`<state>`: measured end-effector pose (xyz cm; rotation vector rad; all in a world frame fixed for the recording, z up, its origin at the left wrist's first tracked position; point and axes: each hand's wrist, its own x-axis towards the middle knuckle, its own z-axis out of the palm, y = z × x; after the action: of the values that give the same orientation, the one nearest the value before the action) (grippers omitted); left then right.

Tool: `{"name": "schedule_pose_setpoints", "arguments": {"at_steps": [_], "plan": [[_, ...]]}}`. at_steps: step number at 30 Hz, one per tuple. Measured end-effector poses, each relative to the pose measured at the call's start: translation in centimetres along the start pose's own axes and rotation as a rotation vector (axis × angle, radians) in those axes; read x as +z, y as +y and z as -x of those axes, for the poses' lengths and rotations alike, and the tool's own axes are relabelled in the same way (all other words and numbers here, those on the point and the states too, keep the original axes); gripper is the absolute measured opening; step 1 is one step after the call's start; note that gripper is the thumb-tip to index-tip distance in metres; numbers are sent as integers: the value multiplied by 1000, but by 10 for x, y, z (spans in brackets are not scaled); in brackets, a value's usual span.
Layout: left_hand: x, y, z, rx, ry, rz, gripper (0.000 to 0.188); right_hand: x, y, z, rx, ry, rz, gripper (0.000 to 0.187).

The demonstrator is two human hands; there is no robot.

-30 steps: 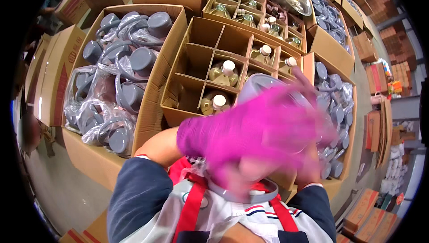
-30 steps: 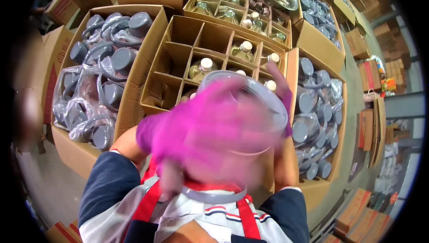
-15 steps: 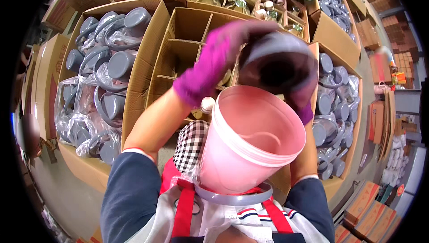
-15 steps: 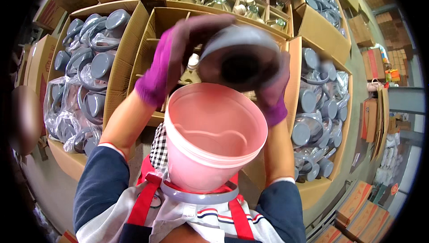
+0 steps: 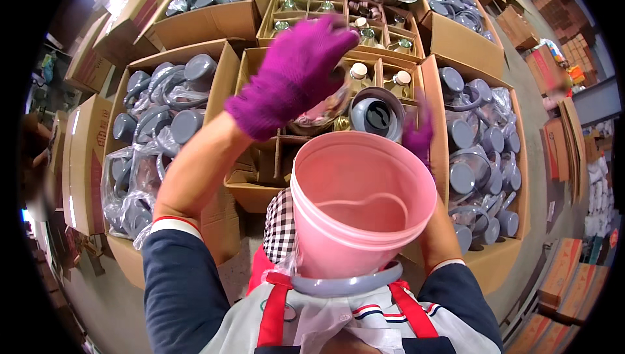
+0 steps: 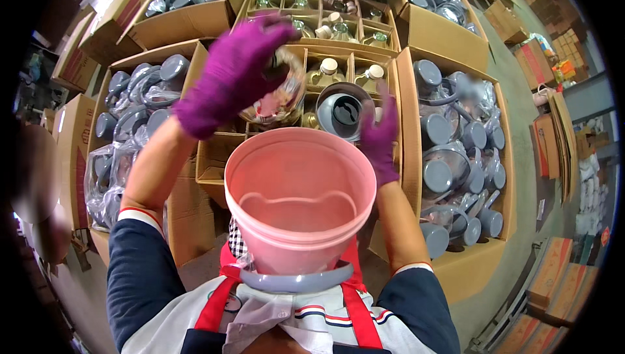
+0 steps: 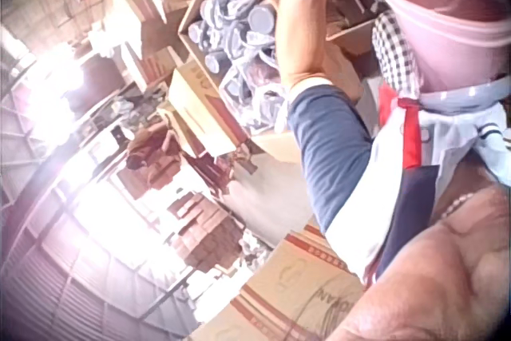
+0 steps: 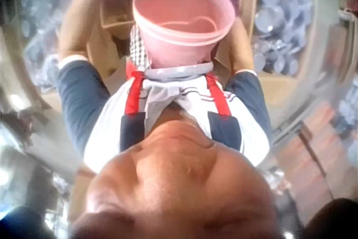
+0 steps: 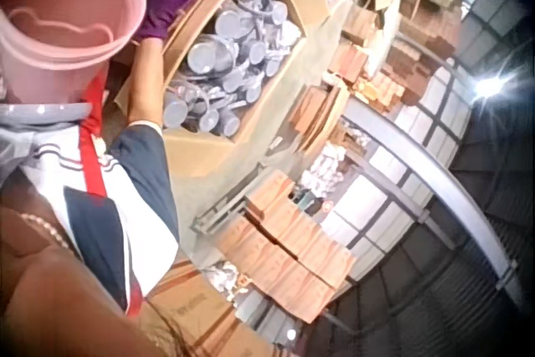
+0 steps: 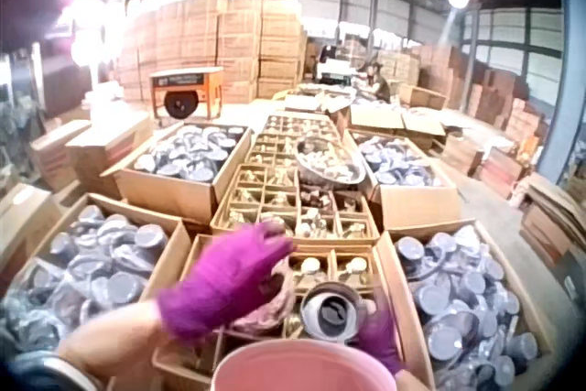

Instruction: The person sits on the floor in a warehouse and assembles pink plastic containers with grey lids. They pick up a container body and a lid, screw the lid onto the body, and then place the assembled unit into a clear plastic bag. This process is repeated for multiple units throughout the clip.

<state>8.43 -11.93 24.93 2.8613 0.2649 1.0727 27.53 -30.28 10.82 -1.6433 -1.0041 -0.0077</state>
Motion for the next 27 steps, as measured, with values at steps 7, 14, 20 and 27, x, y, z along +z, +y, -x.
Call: {"name": "schedule_pose_setpoints", "arguments": {"at_steps": [7,14,20,27], "plan": [[-125,139,-12,653,-127,24,36,29,-150,-58,242,-535,-1138,61],[-152,30,1,-423,-46,993,60,16,-137,9,-150,-521,-1032,77],[-108,76,21,-180,-1012,586,70,26,-100,18,156,-455,-1135,87],[-60,4,34,251,-695,1267,48,25,74,-3,-127,-625,777,66]]}}
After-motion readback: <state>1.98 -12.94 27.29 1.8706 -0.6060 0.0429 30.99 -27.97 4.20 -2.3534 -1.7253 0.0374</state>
